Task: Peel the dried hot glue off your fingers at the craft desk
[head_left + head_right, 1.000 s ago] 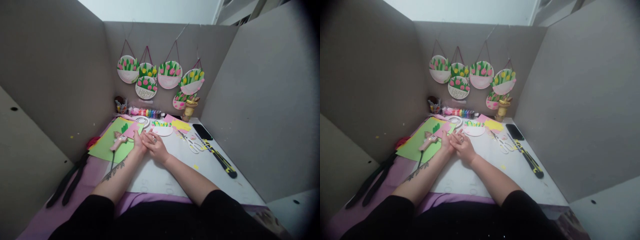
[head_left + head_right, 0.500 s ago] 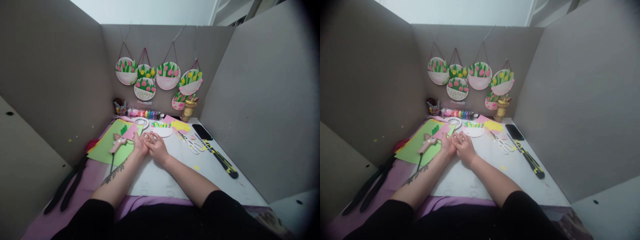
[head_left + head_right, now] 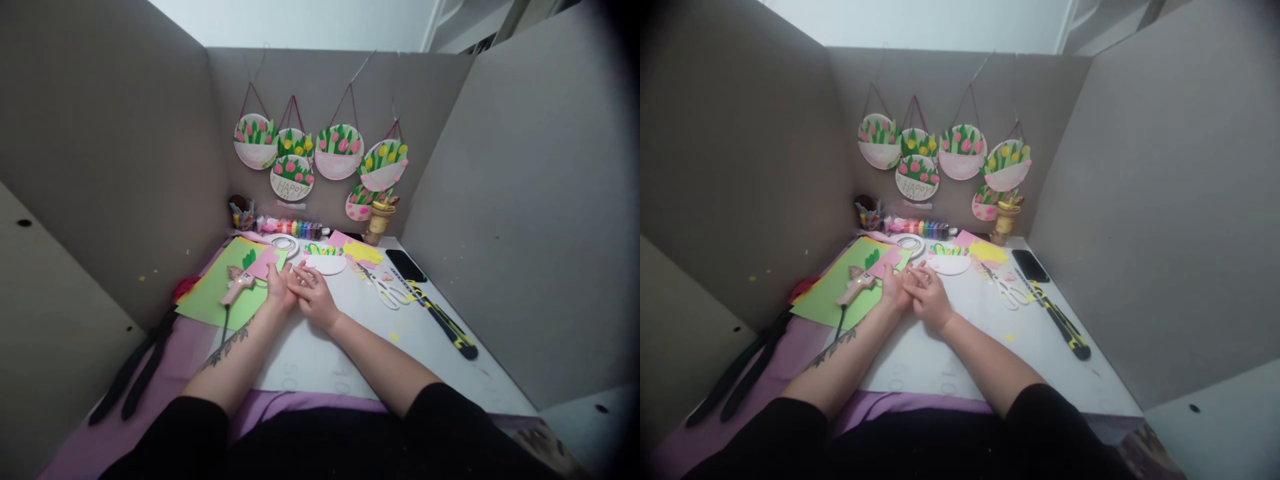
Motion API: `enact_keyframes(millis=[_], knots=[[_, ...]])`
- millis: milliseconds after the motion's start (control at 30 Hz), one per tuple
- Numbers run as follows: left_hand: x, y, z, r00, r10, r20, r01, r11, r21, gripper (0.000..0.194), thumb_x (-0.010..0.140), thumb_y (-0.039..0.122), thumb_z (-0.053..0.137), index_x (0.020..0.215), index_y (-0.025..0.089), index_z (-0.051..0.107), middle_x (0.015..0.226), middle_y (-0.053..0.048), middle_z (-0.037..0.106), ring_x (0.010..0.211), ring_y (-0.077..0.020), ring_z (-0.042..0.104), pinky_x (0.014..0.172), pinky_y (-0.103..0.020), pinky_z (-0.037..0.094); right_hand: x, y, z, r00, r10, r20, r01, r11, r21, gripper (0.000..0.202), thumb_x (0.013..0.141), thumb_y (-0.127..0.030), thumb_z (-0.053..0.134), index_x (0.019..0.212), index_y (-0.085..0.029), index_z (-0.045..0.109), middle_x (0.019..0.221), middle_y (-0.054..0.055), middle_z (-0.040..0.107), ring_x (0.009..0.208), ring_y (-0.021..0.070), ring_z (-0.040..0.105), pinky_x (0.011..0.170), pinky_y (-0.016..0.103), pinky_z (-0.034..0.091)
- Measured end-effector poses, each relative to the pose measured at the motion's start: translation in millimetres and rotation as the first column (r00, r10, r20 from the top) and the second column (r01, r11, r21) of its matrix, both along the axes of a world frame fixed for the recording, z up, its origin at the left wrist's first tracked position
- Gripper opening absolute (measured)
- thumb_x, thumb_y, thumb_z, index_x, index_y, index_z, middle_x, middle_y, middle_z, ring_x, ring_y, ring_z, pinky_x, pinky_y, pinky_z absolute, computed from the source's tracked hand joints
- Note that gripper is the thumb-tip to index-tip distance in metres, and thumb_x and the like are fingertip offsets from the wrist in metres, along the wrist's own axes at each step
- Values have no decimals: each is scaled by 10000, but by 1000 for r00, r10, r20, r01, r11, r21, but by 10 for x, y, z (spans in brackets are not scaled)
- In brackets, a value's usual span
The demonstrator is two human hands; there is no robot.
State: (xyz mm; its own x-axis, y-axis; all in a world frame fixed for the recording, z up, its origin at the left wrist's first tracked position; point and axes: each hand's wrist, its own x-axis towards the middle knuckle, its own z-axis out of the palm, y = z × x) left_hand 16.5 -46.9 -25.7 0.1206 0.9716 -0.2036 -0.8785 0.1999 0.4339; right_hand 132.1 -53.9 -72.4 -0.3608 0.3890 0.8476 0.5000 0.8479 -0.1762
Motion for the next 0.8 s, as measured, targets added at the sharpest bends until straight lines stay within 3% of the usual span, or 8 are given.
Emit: enact_keyframes(millis=[133, 367, 567, 800], knots=[[-5, 4, -3, 1000, 5, 2, -5, 1000, -1, 765, 865, 734, 189, 1420, 216, 288, 1276, -193, 561, 1073, -308, 620, 855, -500, 520, 27, 0, 10, 996, -81, 27, 81, 997, -5, 364, 751, -92, 557, 1008, -258, 754, 1352, 61, 573, 1233, 270, 430, 1027, 485, 438], [-3, 16, -54, 1000, 16, -16, -17, 999, -31, 755, 861, 733, 211, 1372, 201, 370, 1208, -198, 585, 1040, -326, 637, 815, -483, 536, 13, -25, 38, 999, -41, 27, 42, 998, -46, 339, 761, -118, 573, 1008, -266, 752, 1379, 54, 552, 1268, 270, 413, 1053, 495, 404], [13, 10, -41, 998, -4, -64, 3, 1000, -13, 795, 866, 733, 180, 1438, 188, 268, 1239, -206, 565, 1079, -311, 622, 812, -463, 544, -7, -6, 41, 995, -24, -95, 6, 983, -184, 205, 785, -173, 609, 890, -260, 763, 1341, 54, 585, 1254, 266, 445, 1065, 498, 384], [49, -14, -84, 995, -67, -75, 68, 998, 17, 819, 865, 729, 189, 1487, 196, 170, 1351, -225, 494, 1073, -346, 632, 827, -543, 531, -21, 59, 24, 984, -63, -167, 12, 958, -288, 90, 777, -181, 652, 773, -235, 725, 1253, 77, 636, 1187, 257, 504, 1055, 497, 378]])
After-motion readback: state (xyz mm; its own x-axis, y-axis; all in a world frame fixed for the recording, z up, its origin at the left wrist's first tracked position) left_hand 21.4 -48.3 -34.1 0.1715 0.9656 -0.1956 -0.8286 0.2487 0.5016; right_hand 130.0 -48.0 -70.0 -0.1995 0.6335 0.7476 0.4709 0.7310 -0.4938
